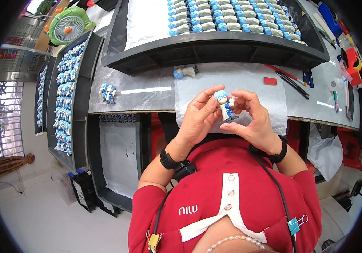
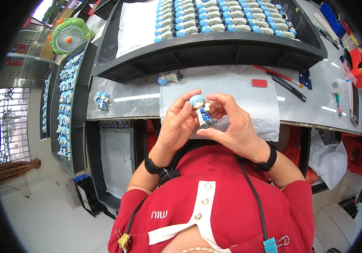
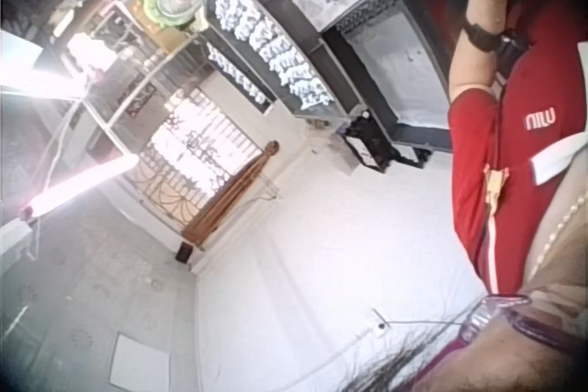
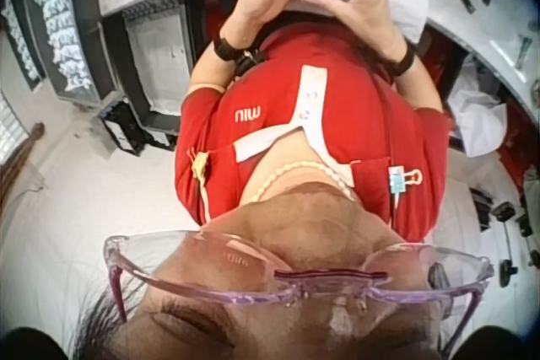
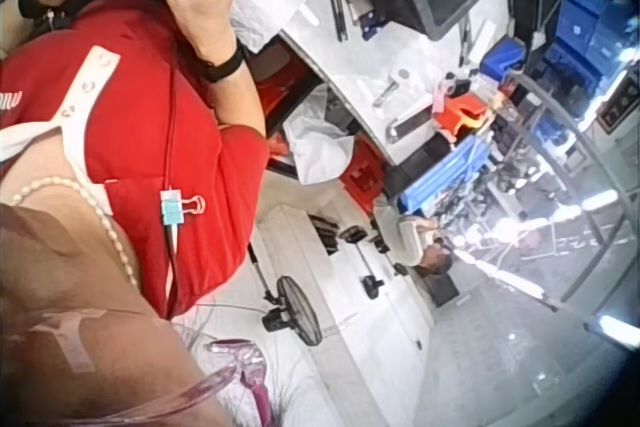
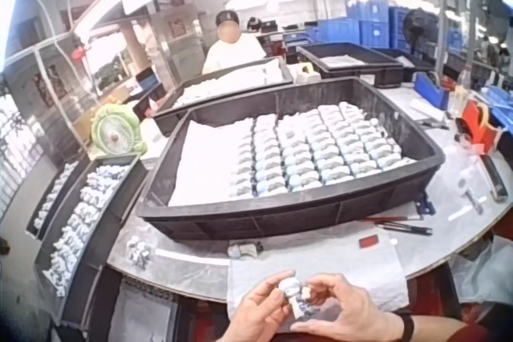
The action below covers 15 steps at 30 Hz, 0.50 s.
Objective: The person is inspecting and cleaning small blue-haired anime figurines at a production workstation.
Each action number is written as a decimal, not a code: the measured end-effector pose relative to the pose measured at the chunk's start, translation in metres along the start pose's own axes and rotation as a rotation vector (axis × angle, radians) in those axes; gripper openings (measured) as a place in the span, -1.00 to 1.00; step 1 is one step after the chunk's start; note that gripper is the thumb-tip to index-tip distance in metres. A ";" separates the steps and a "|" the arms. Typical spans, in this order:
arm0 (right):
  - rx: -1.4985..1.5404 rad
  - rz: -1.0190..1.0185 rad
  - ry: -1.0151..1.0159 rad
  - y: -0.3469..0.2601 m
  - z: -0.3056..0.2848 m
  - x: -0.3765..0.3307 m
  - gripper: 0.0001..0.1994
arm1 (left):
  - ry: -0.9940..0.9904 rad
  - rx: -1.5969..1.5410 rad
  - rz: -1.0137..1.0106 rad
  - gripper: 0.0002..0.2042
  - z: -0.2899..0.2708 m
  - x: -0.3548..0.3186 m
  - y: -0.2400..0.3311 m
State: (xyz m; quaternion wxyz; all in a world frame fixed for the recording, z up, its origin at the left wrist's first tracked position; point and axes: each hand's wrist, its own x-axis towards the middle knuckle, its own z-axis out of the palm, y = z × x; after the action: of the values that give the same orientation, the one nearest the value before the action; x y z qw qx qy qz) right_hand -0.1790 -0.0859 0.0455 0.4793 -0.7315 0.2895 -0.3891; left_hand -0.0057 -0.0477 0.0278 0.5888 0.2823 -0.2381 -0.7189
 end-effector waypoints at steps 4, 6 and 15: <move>-0.098 0.015 -0.018 -0.008 -0.005 0.002 -0.31 | 0.003 -0.025 -0.009 -0.58 0.002 0.001 0.000; -0.162 0.018 -0.033 -0.010 -0.007 0.004 -0.31 | -0.006 -0.035 -0.018 -0.56 0.001 0.000 0.000; -0.206 -0.131 -0.005 -0.002 -0.006 0.006 -0.34 | -0.020 -0.026 -0.024 -0.54 0.002 0.000 -0.001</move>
State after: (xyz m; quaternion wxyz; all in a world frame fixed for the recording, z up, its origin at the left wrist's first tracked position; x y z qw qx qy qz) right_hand -0.1811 -0.0930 0.0508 0.3756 -0.7952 0.2784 -0.3861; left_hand -0.0078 -0.0476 0.0292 0.5812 0.2706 -0.2312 -0.7318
